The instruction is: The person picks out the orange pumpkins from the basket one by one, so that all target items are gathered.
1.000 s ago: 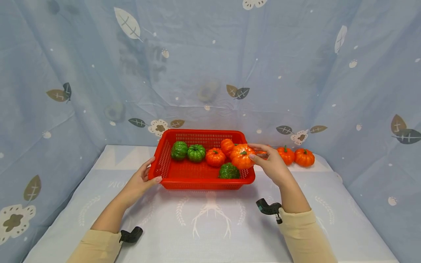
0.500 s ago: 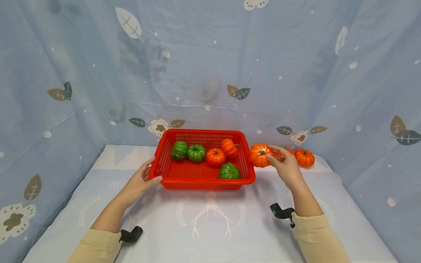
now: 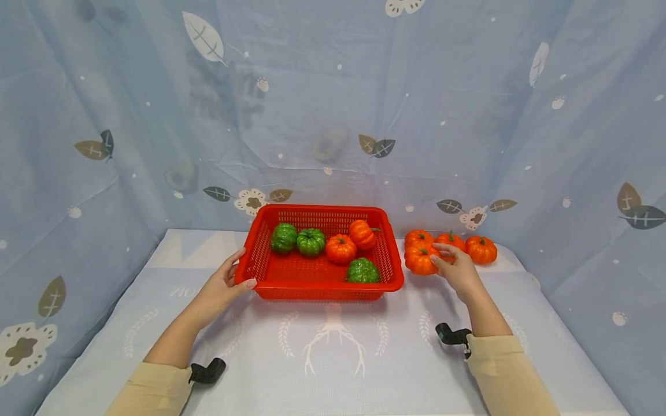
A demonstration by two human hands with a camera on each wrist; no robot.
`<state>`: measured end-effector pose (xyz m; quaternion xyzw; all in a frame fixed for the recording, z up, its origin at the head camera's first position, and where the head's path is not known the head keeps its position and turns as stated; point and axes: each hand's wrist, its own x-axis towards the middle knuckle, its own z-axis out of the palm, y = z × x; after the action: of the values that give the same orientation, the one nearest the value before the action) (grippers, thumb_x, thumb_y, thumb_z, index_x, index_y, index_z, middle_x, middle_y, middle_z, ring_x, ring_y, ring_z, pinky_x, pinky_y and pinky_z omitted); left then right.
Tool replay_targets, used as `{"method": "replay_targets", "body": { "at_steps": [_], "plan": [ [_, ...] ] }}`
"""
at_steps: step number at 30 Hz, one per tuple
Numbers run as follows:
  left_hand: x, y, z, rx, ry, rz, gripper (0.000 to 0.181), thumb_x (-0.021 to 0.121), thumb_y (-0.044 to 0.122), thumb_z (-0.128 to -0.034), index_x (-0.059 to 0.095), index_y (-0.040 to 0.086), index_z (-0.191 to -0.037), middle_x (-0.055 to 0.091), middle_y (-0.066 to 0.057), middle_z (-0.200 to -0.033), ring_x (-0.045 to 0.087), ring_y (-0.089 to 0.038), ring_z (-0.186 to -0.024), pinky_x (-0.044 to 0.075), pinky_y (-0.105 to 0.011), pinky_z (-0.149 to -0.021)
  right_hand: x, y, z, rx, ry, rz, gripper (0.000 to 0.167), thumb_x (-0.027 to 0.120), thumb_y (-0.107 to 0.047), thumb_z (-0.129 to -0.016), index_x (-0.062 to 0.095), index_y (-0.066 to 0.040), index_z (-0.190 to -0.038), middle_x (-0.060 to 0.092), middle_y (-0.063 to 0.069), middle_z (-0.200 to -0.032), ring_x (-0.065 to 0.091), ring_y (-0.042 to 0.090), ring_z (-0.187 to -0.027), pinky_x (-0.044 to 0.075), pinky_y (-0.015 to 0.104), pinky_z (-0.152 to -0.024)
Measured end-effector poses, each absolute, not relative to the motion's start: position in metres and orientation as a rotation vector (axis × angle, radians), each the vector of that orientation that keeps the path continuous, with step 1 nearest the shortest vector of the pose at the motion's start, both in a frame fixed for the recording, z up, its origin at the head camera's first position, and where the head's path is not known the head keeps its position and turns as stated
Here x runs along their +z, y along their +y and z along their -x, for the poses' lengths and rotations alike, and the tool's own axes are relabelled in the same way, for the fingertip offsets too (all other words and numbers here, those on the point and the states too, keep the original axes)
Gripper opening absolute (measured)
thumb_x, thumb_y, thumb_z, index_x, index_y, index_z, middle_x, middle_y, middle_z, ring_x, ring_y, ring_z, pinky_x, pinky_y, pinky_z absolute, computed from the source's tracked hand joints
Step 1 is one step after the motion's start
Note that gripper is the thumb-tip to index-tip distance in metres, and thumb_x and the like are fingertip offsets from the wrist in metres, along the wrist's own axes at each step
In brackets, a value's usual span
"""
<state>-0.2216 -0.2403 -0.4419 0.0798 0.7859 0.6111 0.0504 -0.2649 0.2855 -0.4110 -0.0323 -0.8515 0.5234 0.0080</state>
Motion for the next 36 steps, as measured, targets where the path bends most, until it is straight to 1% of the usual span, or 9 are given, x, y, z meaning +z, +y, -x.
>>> {"method": "replay_targets", "body": {
  "at_steps": [3,5,12,17,19,22,26,30,36],
  "plan": [
    [-0.442,-0.24,0.222,1.86,2.397,-0.25,0.091,0.071,0.023,-0.0941,0.011,0.017,-0.162,0.03,-0.02,-0.158,0.038,-0.041,-0.14,0.05,-0.035,-0.101,-0.417,0.29,0.268,1.65,-2.672,0.114,0.048,0.057,-0.016,-0.103,0.045,-0.001,-0.147,0.043,0.029,-0.142,0.053,0.038,-0.119,0.051,0.046,-0.101],
    [-0.442,-0.24,0.222,1.862,2.396,-0.253,0.091,0.071,0.023,-0.0942,0.011,0.018,-0.162,0.03,-0.02,-0.159,0.038,-0.041,-0.14,0.05,-0.035,-0.101,-0.42,0.293,0.269,1.652,-2.676,0.115,0.048,0.057,-0.016,-0.102,0.046,0.001,-0.146,0.043,0.029,-0.14,0.053,0.036,-0.116,0.051,0.046,-0.099],
    [-0.441,-0.239,0.22,1.871,2.389,-0.262,0.09,0.07,0.02,-0.0949,0.011,0.017,-0.162,0.029,-0.021,-0.159,0.038,-0.041,-0.141,0.049,-0.031,-0.1,-0.43,0.3,0.272,1.647,-2.699,0.136,0.047,0.058,-0.014,-0.102,0.047,0.003,-0.144,0.046,0.029,-0.135,0.055,0.028,-0.105,0.056,0.035,-0.087],
    [-0.438,-0.239,0.218,1.878,2.383,-0.264,0.09,0.07,0.019,-0.095,0.01,0.017,-0.162,0.028,-0.022,-0.159,0.037,-0.041,-0.141,0.049,-0.032,-0.1,-0.437,0.304,0.276,1.679,-2.691,0.142,0.047,0.058,-0.012,-0.102,0.045,0.005,-0.144,0.047,0.03,-0.133,0.056,0.023,-0.096,0.058,0.031,-0.08],
    [-0.438,-0.239,0.217,1.881,2.38,-0.263,0.09,0.07,0.019,-0.0949,0.01,0.017,-0.162,0.028,-0.022,-0.159,0.037,-0.041,-0.141,0.049,-0.032,-0.101,-0.44,0.305,0.278,1.693,-2.686,0.154,0.047,0.057,-0.012,-0.102,0.045,0.005,-0.144,0.047,0.03,-0.134,0.056,0.023,-0.098,0.058,0.029,-0.079],
    [-0.437,-0.239,0.217,1.881,2.377,-0.263,0.09,0.07,0.018,-0.095,0.01,0.018,-0.162,0.028,-0.022,-0.159,0.037,-0.041,-0.141,0.049,-0.032,-0.101,-0.444,0.306,0.28,1.706,-2.68,0.168,0.047,0.056,-0.012,-0.102,0.045,0.005,-0.145,0.047,0.031,-0.137,0.055,0.028,-0.106,0.058,0.026,-0.08],
    [-0.438,-0.239,0.218,1.879,2.379,-0.257,0.09,0.07,0.019,-0.0948,0.01,0.018,-0.162,0.029,-0.022,-0.159,0.038,-0.041,-0.141,0.049,-0.032,-0.101,-0.447,0.307,0.28,1.74,-2.676,0.184,0.048,0.055,-0.011,-0.103,0.042,0.005,-0.146,0.043,0.032,-0.141,0.051,0.036,-0.119,0.058,0.029,-0.085],
    [-0.439,-0.239,0.219,1.871,2.386,-0.255,0.09,0.07,0.02,-0.0947,0.01,0.018,-0.162,0.029,-0.022,-0.159,0.038,-0.041,-0.141,0.049,-0.034,-0.101,-0.447,0.308,0.28,1.763,-2.672,0.192,0.049,0.054,-0.011,-0.103,0.041,0.006,-0.147,0.042,0.032,-0.143,0.05,0.037,-0.122,0.057,0.035,-0.089],
    [-0.44,-0.239,0.221,1.858,2.4,-0.245,0.092,0.071,0.025,-0.0939,0.01,0.017,-0.162,0.029,-0.021,-0.159,0.038,-0.04,-0.141,0.049,-0.036,-0.101,-0.448,0.31,0.281,1.758,-2.677,0.195,0.048,0.053,-0.012,-0.104,0.04,0.006,-0.147,0.042,0.032,-0.143,0.05,0.037,-0.122,0.057,0.037,-0.091]
  ]
}}
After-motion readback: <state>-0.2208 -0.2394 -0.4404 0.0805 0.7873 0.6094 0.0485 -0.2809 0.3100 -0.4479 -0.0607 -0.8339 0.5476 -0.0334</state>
